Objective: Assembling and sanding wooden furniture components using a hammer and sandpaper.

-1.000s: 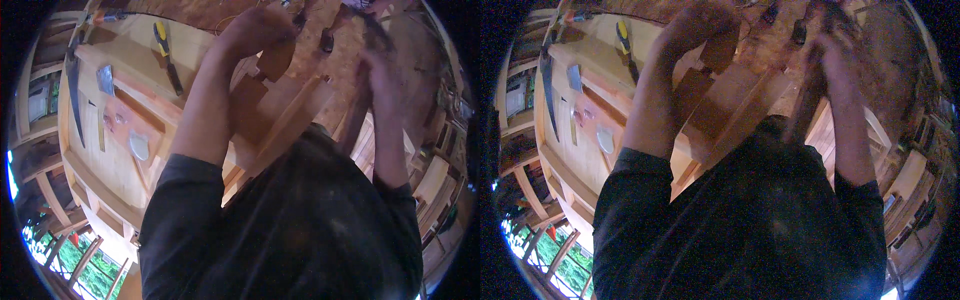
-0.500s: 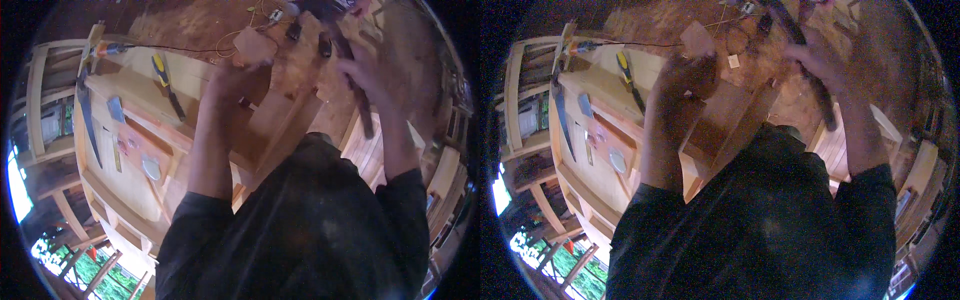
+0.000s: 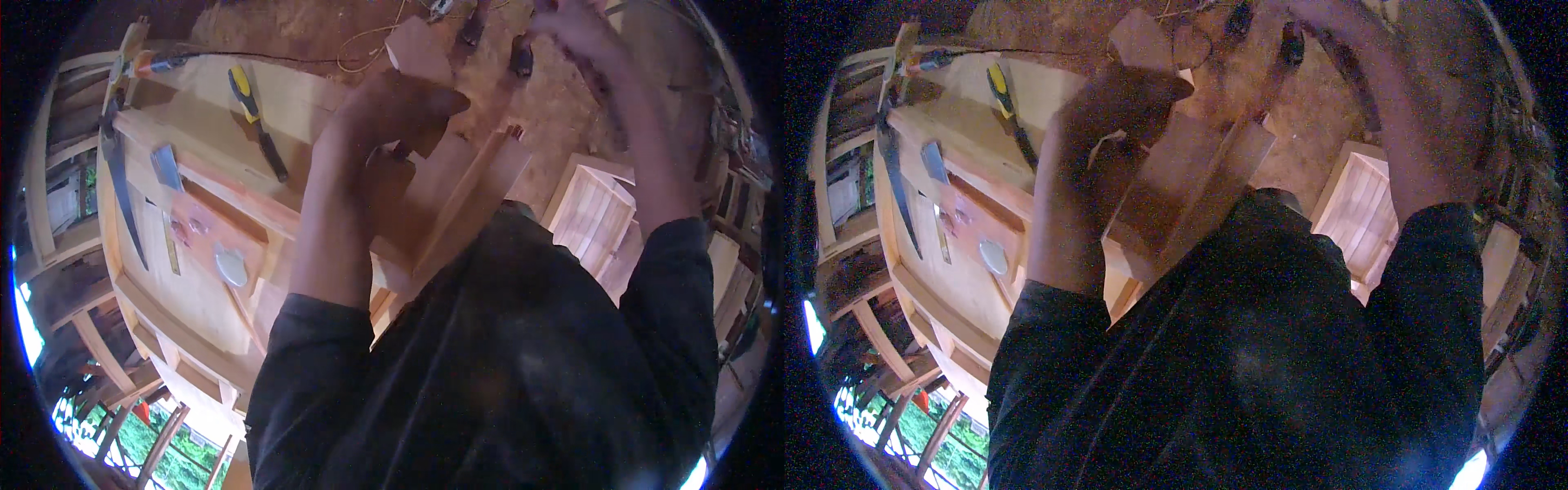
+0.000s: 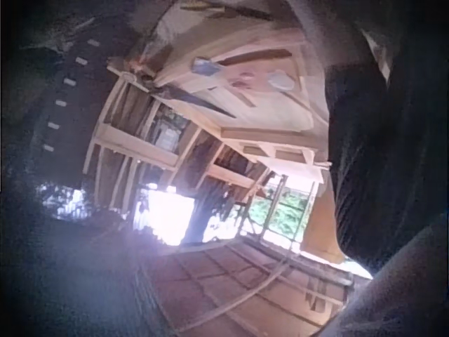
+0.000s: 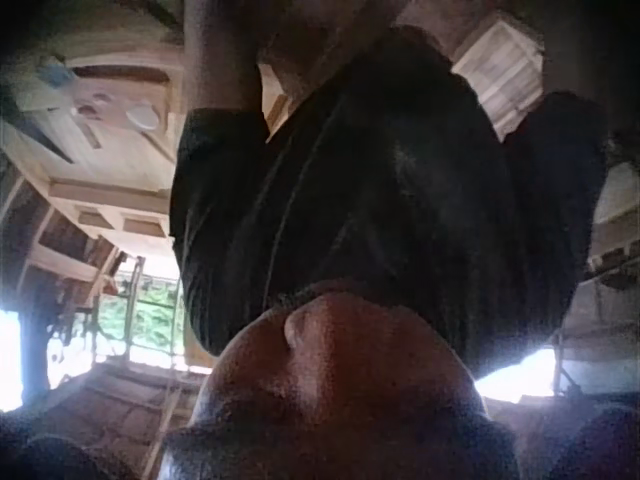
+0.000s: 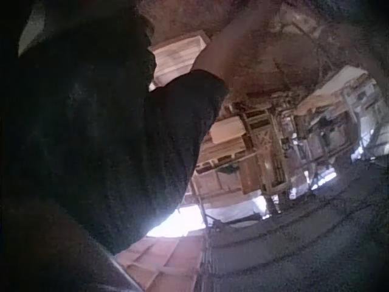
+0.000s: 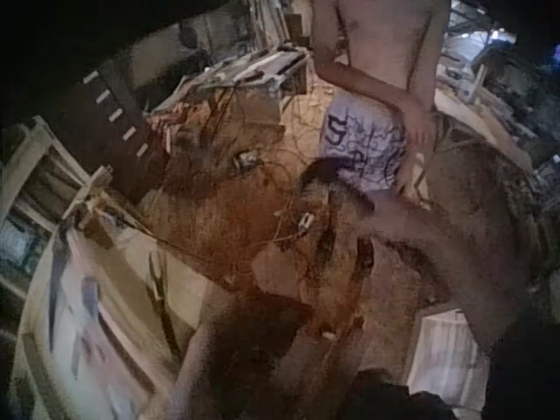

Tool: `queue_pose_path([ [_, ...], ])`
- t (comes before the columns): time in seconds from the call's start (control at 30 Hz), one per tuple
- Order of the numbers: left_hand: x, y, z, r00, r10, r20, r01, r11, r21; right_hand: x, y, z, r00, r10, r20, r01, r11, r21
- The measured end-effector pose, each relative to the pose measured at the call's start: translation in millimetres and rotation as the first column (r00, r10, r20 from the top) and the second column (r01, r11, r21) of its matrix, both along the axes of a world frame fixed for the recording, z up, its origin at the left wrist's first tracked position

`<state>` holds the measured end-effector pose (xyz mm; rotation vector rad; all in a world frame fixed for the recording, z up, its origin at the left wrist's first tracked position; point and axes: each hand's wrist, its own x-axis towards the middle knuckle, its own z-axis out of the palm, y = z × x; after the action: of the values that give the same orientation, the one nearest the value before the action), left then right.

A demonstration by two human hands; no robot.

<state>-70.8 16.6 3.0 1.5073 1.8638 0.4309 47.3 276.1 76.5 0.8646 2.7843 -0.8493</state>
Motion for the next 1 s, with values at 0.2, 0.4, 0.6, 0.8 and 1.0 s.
queue_pose_path([
  [0.2,2,1,23,0.966,-0.188,-0.178,0.202,0.977,0.063,4,-9,1,0.923,0.320,0.215,-0.294,0.944,-0.147],
  [0.4,9,3,30,0.954,-0.163,-0.250,0.182,0.982,0.053,0,0,11,0.955,-0.273,0.121,0.286,0.952,-0.112],
  [0.6,6,2,27,0.938,-0.209,-0.277,0.218,0.976,0.002,8,-10,0,0.962,0.253,0.107,-0.243,0.965,-0.096],
  [0.8,10,-2,21,0.916,-0.206,-0.344,0.267,0.954,0.140,3,18,-6,0.964,-0.197,0.180,0.223,0.965,-0.137],
  [1.0,14,-4,22,0.953,-0.198,-0.230,0.196,0.980,-0.034,3,22,-6,0.881,0.373,0.290,-0.331,0.925,-0.185],
])
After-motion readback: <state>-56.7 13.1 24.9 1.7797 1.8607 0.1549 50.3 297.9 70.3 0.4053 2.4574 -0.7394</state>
